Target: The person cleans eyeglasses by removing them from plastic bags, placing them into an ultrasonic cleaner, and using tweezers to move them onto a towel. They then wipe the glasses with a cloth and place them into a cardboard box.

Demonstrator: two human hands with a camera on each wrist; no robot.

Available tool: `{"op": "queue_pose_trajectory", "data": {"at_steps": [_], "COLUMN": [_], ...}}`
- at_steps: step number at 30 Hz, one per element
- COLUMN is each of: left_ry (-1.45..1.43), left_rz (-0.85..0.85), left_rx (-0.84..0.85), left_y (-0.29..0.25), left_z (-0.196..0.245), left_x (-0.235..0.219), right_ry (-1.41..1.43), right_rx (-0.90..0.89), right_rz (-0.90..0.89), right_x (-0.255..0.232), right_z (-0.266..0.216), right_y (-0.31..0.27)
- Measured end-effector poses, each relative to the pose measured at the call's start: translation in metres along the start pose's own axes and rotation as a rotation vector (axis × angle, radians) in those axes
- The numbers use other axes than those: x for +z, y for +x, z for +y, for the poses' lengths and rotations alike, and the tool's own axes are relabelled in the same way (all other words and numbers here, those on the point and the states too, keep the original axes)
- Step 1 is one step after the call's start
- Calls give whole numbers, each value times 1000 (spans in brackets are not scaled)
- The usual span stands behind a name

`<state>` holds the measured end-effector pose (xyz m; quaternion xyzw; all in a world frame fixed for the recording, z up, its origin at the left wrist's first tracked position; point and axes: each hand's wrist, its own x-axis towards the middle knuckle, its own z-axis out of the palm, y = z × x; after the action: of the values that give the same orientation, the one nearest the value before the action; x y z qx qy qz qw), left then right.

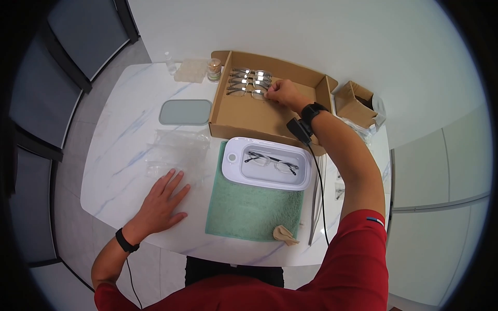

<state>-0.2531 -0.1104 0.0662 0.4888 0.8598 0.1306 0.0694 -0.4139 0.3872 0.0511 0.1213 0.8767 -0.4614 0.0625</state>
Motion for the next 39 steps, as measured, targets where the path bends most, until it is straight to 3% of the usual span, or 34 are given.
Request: {"op": "queue_pose_trajectory", "data": {"at_steps": [12,18,25,27,31,32,34,39], "left_ry": [1,-4,-15,-21,-25,-17,-38,-118], "left_rz": [10,12,15,45,94,110,110,138], "left_rx": [-11,-22,-54,-57,-30,-21,-15,1], "left_y": [-1,-2,-5,-8,-20,-24,-31,-51], "left_z": [1,1,4,3,11,15,19,44], "left_x": [0,0,-2,-2,-4,-3,1,7], "right_ry": [14,0,19,34,177,183,48,-60], "right_rx": [4,7,72,119,-11,7,1,352], "right_rz": [54,-6,-23,-67,-71,-40,192,509], "right_x": [2,-1,-39,-65,-112,-125,-134,-160], "right_z": [-7,-9,-36,-54,-77,-72,-58,77], "right_y": [-4,-6,-41,-71,-185,-219,-301,-454]}}
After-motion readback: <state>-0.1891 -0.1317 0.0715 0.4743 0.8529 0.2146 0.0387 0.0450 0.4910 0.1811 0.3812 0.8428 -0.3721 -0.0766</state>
